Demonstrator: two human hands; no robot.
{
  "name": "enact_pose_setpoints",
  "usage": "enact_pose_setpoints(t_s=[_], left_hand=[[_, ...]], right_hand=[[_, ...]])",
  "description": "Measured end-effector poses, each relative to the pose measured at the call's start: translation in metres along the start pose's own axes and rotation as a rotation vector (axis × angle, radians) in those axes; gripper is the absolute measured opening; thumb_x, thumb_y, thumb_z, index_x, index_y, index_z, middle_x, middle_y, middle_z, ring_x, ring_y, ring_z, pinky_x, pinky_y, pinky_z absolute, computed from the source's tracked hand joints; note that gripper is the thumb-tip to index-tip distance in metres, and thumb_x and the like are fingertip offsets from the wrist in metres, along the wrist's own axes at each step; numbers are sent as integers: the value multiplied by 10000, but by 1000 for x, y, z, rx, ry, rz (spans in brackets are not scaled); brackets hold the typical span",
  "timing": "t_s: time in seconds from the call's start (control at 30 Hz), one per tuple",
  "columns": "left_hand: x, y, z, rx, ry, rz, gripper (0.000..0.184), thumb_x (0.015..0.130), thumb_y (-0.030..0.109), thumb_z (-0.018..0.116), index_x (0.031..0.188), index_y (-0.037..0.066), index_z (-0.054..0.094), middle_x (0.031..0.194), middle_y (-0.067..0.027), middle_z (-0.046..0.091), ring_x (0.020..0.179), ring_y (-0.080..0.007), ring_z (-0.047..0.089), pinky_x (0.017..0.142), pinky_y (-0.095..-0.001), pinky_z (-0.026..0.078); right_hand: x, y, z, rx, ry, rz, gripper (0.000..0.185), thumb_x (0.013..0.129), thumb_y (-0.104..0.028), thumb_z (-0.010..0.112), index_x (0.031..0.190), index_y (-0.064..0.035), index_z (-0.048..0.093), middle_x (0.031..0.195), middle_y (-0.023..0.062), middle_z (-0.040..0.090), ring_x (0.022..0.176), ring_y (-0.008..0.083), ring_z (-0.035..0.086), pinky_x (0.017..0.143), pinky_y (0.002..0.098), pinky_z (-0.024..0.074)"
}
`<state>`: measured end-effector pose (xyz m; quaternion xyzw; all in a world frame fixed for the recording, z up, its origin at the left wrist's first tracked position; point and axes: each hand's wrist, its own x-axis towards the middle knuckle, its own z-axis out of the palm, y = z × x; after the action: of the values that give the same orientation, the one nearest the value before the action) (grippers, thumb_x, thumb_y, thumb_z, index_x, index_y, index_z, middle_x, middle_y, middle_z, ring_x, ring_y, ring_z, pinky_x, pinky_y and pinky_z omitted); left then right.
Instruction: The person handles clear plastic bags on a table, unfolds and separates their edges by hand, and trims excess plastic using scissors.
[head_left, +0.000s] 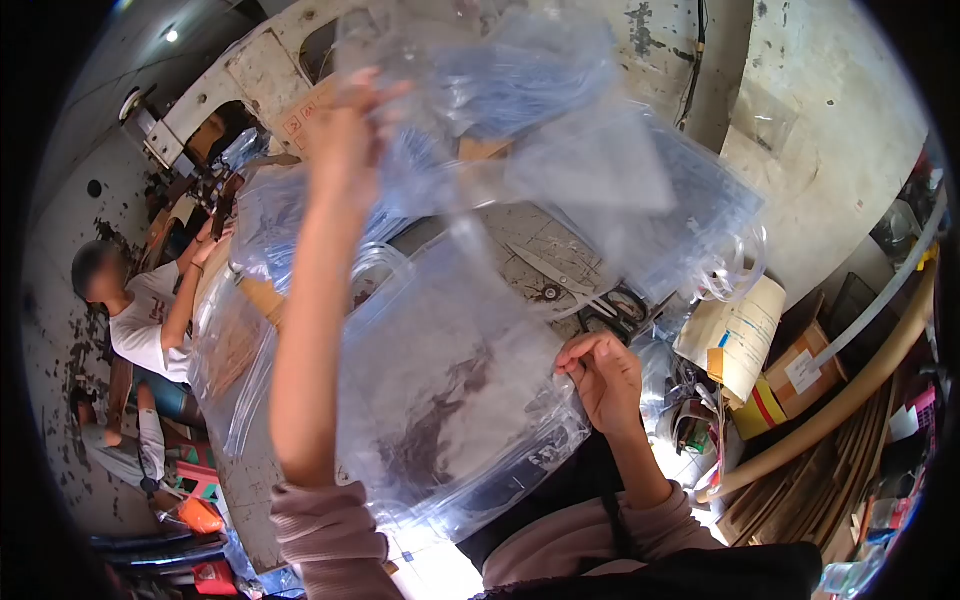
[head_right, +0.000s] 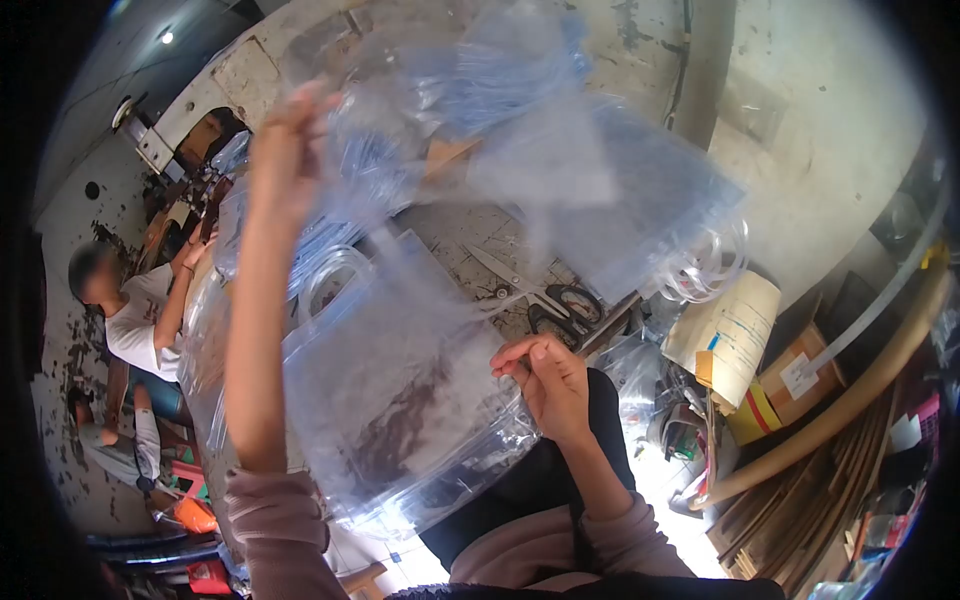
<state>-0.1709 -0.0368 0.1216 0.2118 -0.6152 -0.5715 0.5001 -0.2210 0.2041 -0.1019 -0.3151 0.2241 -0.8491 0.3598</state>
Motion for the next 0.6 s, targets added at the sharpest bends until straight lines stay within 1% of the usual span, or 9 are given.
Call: enact_pose_setpoints(t_s=[0.07,0.13,0.2,0.27,0.33,0.47,0.53,0.57,0.6], left_hand=[[-11,-33,29,-141,-103,-110,242,954,135,416,1157,21,479,999,-131,639,630,-99,572,513,-214,467],[-36,-57,72,-262,-56,-255,247,957,75,353,1189,-6,378,1074,-168,564,828,-196,622,701,-297,545],[-69,-65,100,-278,-95,-440,273,922,-28,343,1193,-39,314,1148,-180,430,1037,-303,570,933,-422,500],[-78,-104,114,-266,-222,-575,354,906,-43,361,1245,-66,259,1132,-196,442,1074,-293,553,932,-411,499],[-92,-128,122,-102,-305,-661,432,892,-36,386,1279,-92,202,1122,-205,475,1089,-298,549,938,-388,497],[-94,-145,114,-47,-435,-674,496,887,3,435,1306,-101,192,1169,-222,484,1092,-303,548,951,-369,487],[-86,-130,99,56,-577,-651,456,883,34,490,1267,-129,306,1194,-224,496,1091,-274,554,936,-351,486],[-85,-124,91,56,-570,-663,456,883,34,490,1267,-129,306,1194,-224,496,1091,-274,554,936,-351,486],[-84,-117,80,163,-624,-595,416,883,44,508,1246,-107,373,1188,-204,515,1084,-259,560,921,-346,486]], right_hand=[[-1,1,-1,-1,-10,-3,301,988,-174,368,951,64,548,950,182,589,879,209,562,822,341,468],[-1,2,-3,-3,-17,-9,295,988,-168,367,955,64,547,950,181,588,886,212,565,821,340,469],[-3,2,-4,-20,-27,-13,289,989,-162,364,962,62,545,955,179,587,897,213,570,818,335,468],[-3,2,-2,-17,-16,-10,288,989,-160,364,962,63,544,959,180,586,895,211,570,817,332,467],[-4,1,-2,-14,-9,-7,286,989,-157,364,961,64,543,962,180,586,893,210,570,816,329,467],[-3,1,-3,-22,-23,-7,288,989,-158,366,959,69,541,958,179,586,891,208,569,813,329,465],[-4,2,-3,-16,-18,3,290,989,-160,366,958,70,540,956,179,586,891,208,568,813,329,464],[-4,2,-4,-29,-17,-6,292,988,-162,368,956,71,540,954,178,586,889,209,568,811,328,464],[-4,1,-4,-42,-14,-8,293,988,-165,369,955,71,540,951,178,586,887,209,567,809,327,464]])
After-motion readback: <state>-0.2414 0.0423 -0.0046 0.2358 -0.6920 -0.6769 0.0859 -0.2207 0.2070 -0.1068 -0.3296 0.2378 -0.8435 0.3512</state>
